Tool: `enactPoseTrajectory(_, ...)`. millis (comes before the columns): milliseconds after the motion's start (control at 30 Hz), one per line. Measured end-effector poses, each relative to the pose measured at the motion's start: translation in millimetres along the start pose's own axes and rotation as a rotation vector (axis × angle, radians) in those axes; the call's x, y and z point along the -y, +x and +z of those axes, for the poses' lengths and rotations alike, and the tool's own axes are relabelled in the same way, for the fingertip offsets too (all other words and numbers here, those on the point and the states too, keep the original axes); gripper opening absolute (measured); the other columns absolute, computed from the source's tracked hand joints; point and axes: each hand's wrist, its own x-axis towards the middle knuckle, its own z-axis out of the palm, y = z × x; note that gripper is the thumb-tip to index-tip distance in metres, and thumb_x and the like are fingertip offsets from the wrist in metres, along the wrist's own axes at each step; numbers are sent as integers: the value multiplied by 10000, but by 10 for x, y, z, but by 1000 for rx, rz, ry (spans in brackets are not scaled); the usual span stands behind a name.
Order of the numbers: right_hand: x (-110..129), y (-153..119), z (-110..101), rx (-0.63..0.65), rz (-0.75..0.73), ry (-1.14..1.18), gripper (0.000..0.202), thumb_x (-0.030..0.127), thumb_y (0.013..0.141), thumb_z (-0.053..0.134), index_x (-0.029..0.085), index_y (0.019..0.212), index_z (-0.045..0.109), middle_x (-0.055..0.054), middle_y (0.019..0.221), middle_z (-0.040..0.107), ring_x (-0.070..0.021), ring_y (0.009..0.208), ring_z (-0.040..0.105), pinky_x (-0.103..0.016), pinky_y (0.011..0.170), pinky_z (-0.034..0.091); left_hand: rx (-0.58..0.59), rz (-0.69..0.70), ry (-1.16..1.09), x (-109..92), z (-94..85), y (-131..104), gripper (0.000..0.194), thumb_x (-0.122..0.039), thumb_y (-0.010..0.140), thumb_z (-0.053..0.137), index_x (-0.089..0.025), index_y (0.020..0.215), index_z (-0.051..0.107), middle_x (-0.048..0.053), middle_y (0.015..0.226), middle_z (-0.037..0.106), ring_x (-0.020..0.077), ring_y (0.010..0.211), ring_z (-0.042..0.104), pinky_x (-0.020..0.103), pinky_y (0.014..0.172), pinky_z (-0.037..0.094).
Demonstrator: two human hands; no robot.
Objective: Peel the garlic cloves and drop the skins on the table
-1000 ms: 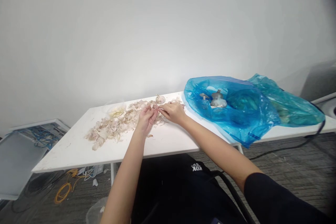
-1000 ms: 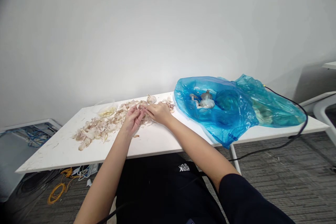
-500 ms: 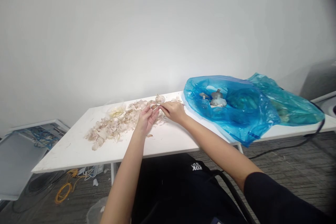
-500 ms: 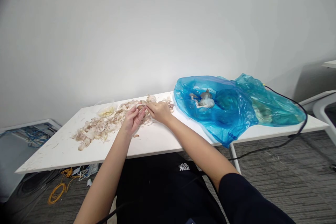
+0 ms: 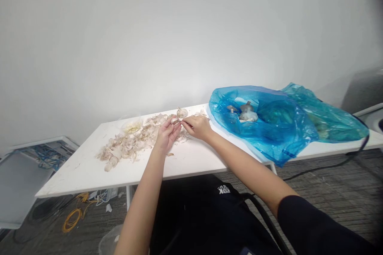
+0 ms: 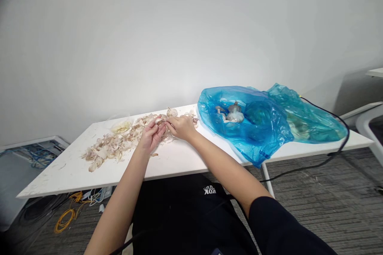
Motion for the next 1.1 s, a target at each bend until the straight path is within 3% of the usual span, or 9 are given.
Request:
enactPoseTrajectory(633,-30,-2,22,20,45,-49,298,305,961,430,180,867,684,-37,792,712,-116,644,598,-227,628,345,-11,44,64,53,-10,12,472,-242,691,795,-228,1131,627,57,1110,666,178,1114,632,298,1034,457)
enactPoseTrajectory(833,2,3,-5,-52,-18,9,280,349,947,467,197,904,698,-15,805,722,-106,627,601,-225,618,362,-123,96,34,73,-12,42,409,-232,618,844,-208,971,640,10,928,683,128,923,687,245,906,524)
enactPoseTrajectory(1100,18,-7,-5,22,-56,17,318,383,970,436,212,973,704,-30,837,718,-108,695,612,-223,664,394,-197,160,22,23,63,18,431,-189,502,886,-185,828,604,-25,797,670,94,759,671,198,735,546)
